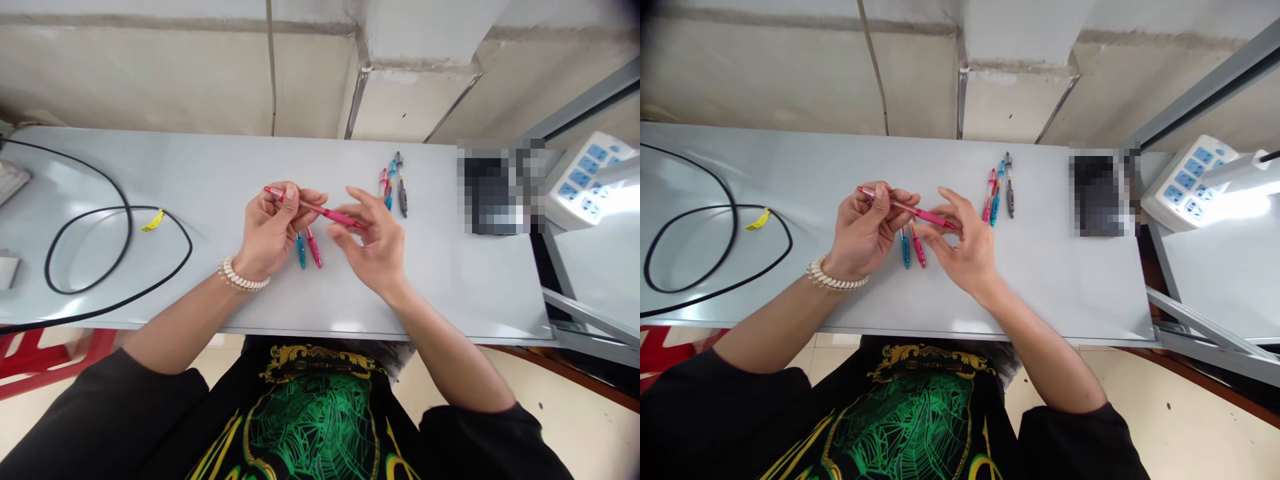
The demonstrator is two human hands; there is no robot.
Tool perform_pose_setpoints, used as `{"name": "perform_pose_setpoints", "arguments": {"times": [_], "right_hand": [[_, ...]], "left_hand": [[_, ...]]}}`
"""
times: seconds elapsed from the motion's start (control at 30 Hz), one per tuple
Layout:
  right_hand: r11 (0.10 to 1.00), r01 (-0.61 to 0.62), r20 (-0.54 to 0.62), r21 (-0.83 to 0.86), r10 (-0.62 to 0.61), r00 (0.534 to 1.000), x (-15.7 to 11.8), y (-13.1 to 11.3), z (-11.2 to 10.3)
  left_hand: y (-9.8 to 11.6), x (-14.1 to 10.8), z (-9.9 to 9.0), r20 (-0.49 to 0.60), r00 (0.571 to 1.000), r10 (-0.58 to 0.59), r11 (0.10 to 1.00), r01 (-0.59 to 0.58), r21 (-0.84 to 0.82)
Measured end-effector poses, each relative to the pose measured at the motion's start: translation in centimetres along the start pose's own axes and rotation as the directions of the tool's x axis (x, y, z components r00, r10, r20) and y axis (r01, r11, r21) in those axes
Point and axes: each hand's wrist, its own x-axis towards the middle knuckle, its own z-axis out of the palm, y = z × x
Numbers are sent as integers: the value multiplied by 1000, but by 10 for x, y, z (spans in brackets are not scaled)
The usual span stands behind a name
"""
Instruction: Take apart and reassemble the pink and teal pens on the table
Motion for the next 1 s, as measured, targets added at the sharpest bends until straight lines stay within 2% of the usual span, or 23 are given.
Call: {"name": "perform_pose_setpoints", "arguments": {"times": [0.07,0.17,0.23,0.3,0.4,0.53,0.63,0.77,0.9,0.93,1.0], "right_hand": [[995,-96,32,16,96,995,1,-2,-2],[999,-48,-11,24,48,999,2,-5,-2],[996,-63,-25,68,65,998,2,-6,-2],[991,-101,-12,84,102,995,2,-7,-2],[998,-50,-8,41,50,999,3,-7,-3],[987,-132,62,88,126,990,4,-6,-5],[998,-42,35,51,40,999,5,-5,-5],[996,-68,76,50,64,995,5,-3,-3],[969,183,38,-166,-179,983,8,-2,-7],[959,205,21,-198,-205,979,9,-2,-9],[969,172,-11,-179,-177,984,10,-4,-11]], "left_hand": [[1,0,1,3,1000,-3,1000,3,5],[1,0,2,4,1000,7,1000,-7,-23],[1,-1,3,1,1000,11,999,-11,-37],[0,-1,3,-3,1000,2,999,-3,-33],[0,-2,3,-12,1000,-6,1000,6,-23],[-1,0,2,-1,1000,-10,1000,10,-23],[-3,-1,2,23,1000,11,998,-9,-58],[-4,-2,3,25,1000,18,996,-16,-87],[0,4,-1,-98,994,-38,994,27,-109],[1,6,-2,-136,989,-66,990,48,-135],[3,10,-5,-167,975,-147,974,113,-197]]}}
